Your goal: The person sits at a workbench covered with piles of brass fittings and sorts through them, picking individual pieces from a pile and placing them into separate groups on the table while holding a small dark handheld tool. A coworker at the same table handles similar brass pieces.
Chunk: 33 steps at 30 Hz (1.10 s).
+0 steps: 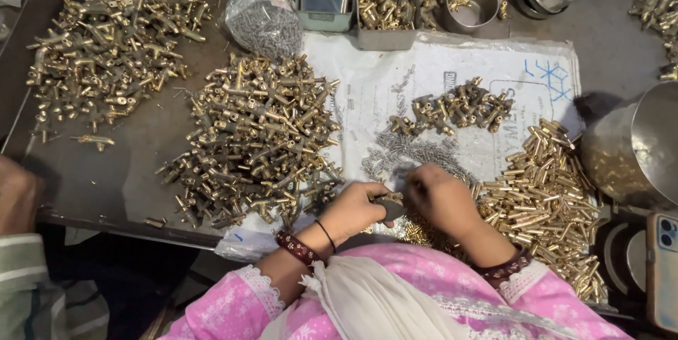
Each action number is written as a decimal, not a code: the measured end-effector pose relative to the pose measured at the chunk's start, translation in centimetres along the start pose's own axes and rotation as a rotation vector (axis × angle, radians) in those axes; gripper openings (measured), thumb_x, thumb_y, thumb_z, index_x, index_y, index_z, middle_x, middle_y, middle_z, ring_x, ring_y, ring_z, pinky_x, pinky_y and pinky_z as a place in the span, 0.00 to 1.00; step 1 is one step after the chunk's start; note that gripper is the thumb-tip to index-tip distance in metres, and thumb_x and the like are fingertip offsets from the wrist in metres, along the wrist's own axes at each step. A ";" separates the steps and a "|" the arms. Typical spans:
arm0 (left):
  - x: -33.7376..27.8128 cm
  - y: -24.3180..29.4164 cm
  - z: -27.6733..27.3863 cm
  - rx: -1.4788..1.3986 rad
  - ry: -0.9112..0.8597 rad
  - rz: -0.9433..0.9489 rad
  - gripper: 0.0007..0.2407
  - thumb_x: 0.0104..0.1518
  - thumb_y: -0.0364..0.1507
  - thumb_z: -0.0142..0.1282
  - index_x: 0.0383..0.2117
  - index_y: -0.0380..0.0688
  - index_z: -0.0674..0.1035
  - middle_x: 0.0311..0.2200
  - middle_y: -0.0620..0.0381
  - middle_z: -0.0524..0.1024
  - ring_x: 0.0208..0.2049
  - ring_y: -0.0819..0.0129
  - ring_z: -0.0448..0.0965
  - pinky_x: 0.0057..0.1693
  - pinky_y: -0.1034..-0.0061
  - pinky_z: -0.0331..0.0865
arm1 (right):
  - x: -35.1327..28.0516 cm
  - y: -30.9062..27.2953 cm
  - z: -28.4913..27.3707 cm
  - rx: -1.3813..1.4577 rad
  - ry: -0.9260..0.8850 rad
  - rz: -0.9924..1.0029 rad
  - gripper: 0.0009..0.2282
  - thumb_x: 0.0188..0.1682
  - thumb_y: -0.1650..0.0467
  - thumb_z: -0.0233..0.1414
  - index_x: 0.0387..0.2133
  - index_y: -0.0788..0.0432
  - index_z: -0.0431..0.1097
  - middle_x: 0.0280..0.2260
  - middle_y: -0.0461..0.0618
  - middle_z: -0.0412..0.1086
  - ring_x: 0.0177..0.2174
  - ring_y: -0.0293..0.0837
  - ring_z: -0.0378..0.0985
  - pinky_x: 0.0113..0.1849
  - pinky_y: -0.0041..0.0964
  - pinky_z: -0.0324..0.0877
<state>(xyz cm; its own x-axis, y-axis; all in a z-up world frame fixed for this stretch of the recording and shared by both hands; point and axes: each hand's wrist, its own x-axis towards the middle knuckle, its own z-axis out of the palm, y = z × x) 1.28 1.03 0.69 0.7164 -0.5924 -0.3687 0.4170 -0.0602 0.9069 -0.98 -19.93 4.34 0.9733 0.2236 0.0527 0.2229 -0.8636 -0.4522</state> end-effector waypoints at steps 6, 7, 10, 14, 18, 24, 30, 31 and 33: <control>0.1 -0.1 0.2 0.044 -0.057 -0.029 0.11 0.49 0.20 0.60 0.40 0.34 0.85 0.33 0.56 0.84 0.33 0.78 0.81 0.42 0.83 0.74 | -0.4 1.1 -0.4 0.171 0.081 0.041 0.12 0.45 0.76 0.57 0.43 0.58 0.74 0.38 0.54 0.74 0.37 0.54 0.79 0.40 0.43 0.74; 0.1 0.5 0.3 0.044 -0.058 -0.031 0.11 0.49 0.20 0.60 0.40 0.34 0.85 0.33 0.56 0.84 0.33 0.78 0.81 0.42 0.83 0.74 | -0.5 1.6 0.0 0.171 0.080 0.042 0.12 0.45 0.76 0.57 0.43 0.58 0.74 0.38 0.54 0.74 0.37 0.54 0.79 0.40 0.43 0.74; 0.3 0.8 0.1 0.171 -0.012 0.077 0.12 0.49 0.21 0.63 0.41 0.37 0.85 0.35 0.60 0.84 0.35 0.81 0.79 0.44 0.85 0.73 | -0.3 1.6 0.5 0.676 0.009 0.140 0.09 0.48 0.77 0.56 0.42 0.59 0.74 0.39 0.53 0.75 0.39 0.49 0.80 0.44 0.39 0.74; 1.9 -0.5 0.1 0.112 -0.008 0.054 0.12 0.50 0.21 0.62 0.43 0.37 0.84 0.33 0.60 0.83 0.34 0.80 0.78 0.42 0.83 0.73 | 0.8 -0.2 -1.4 0.824 -0.053 0.096 0.09 0.49 0.78 0.54 0.42 0.60 0.76 0.40 0.49 0.76 0.42 0.44 0.79 0.46 0.38 0.73; 3.3 -2.2 -0.3 0.103 0.029 0.008 0.14 0.50 0.21 0.59 0.44 0.37 0.83 0.33 0.60 0.83 0.32 0.79 0.79 0.40 0.82 0.73 | 1.1 0.7 -1.0 0.681 -0.018 -0.007 0.08 0.47 0.78 0.56 0.39 0.59 0.78 0.39 0.48 0.77 0.43 0.44 0.78 0.47 0.39 0.72; 3.3 -0.7 -0.3 0.042 0.035 0.022 0.12 0.52 0.22 0.61 0.42 0.36 0.83 0.33 0.58 0.83 0.32 0.78 0.79 0.40 0.81 0.72 | 1.6 -0.1 -2.3 0.572 0.025 -0.072 0.09 0.46 0.77 0.58 0.38 0.57 0.78 0.41 0.49 0.76 0.43 0.46 0.79 0.46 0.37 0.73; 0.0 3.8 0.3 0.536 0.126 0.047 0.13 0.48 0.30 0.63 0.41 0.43 0.84 0.24 0.49 0.82 0.24 0.71 0.80 0.35 0.73 0.72 | 0.9 -2.3 -4.1 0.466 -0.020 -0.170 0.09 0.45 0.78 0.58 0.38 0.58 0.77 0.41 0.51 0.74 0.43 0.49 0.79 0.45 0.39 0.74; -0.5 4.0 0.3 0.538 0.130 0.058 0.13 0.48 0.30 0.63 0.41 0.43 0.84 0.24 0.49 0.82 0.24 0.71 0.80 0.35 0.73 0.72 | 0.6 -2.6 -4.3 0.459 -0.015 -0.178 0.09 0.45 0.78 0.58 0.38 0.58 0.77 0.41 0.51 0.74 0.43 0.49 0.79 0.45 0.39 0.74; -1.9 4.1 0.6 0.569 0.109 0.042 0.14 0.47 0.31 0.63 0.41 0.45 0.83 0.22 0.47 0.81 0.21 0.67 0.79 0.34 0.70 0.72 | -0.3 -3.4 -4.4 0.385 -0.023 -0.213 0.09 0.43 0.77 0.59 0.37 0.58 0.77 0.41 0.51 0.74 0.42 0.51 0.80 0.44 0.41 0.74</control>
<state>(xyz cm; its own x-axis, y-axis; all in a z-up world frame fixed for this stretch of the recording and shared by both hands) 1.30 1.41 5.19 0.7920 -0.5189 -0.3216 0.0424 -0.4788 0.8769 -1.79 -19.04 9.82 0.9053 0.3923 0.1627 0.3773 -0.5670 -0.7323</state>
